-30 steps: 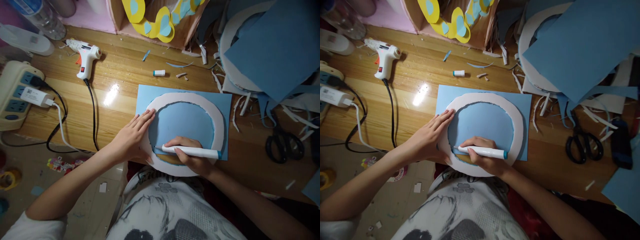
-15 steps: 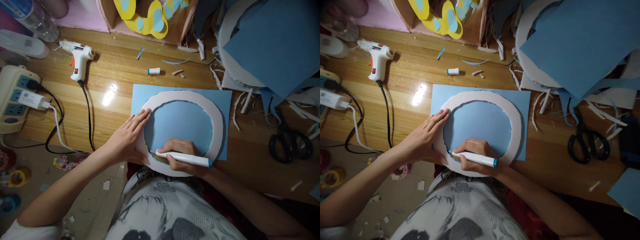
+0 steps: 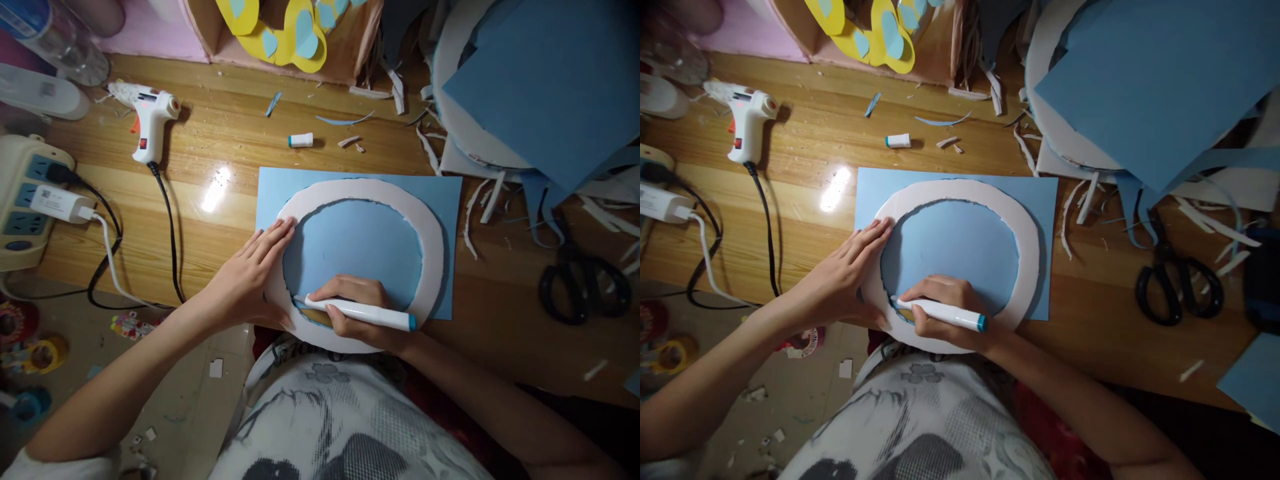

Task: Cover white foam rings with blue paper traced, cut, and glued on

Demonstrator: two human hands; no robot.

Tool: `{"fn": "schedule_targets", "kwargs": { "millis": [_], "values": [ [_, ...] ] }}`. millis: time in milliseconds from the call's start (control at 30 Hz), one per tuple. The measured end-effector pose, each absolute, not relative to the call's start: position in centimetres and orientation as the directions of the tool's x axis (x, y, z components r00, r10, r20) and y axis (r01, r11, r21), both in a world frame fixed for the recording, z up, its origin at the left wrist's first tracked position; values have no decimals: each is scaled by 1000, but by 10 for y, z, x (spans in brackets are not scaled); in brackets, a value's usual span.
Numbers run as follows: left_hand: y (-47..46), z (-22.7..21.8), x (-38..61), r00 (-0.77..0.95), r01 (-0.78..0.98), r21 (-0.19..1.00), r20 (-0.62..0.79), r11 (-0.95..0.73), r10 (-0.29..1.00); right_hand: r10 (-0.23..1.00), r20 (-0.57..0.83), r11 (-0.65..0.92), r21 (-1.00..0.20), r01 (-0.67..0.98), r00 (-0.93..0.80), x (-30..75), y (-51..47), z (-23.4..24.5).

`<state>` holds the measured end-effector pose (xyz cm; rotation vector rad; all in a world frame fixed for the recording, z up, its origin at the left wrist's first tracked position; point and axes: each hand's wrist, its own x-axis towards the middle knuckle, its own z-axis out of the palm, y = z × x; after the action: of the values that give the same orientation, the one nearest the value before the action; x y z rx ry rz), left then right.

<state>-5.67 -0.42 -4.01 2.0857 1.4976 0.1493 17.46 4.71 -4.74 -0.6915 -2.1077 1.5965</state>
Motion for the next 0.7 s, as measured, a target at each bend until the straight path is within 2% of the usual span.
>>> {"fn": "schedule_targets", "kwargs": {
  "millis": [167,433,700],
  "values": [
    [-4,-39,-57,368,843,494,-241,-212,898,588,64,250,-962,106,-806,174,48,-48],
    [-3,-40,-57,370,833,512,-239,-207,898,629,3,226,-958,179,-777,175,48,-44],
    [-3,-39,-57,375,830,516,-237,-211,896,634,18,237,-956,172,-773,174,47,-45]
  ]
}}
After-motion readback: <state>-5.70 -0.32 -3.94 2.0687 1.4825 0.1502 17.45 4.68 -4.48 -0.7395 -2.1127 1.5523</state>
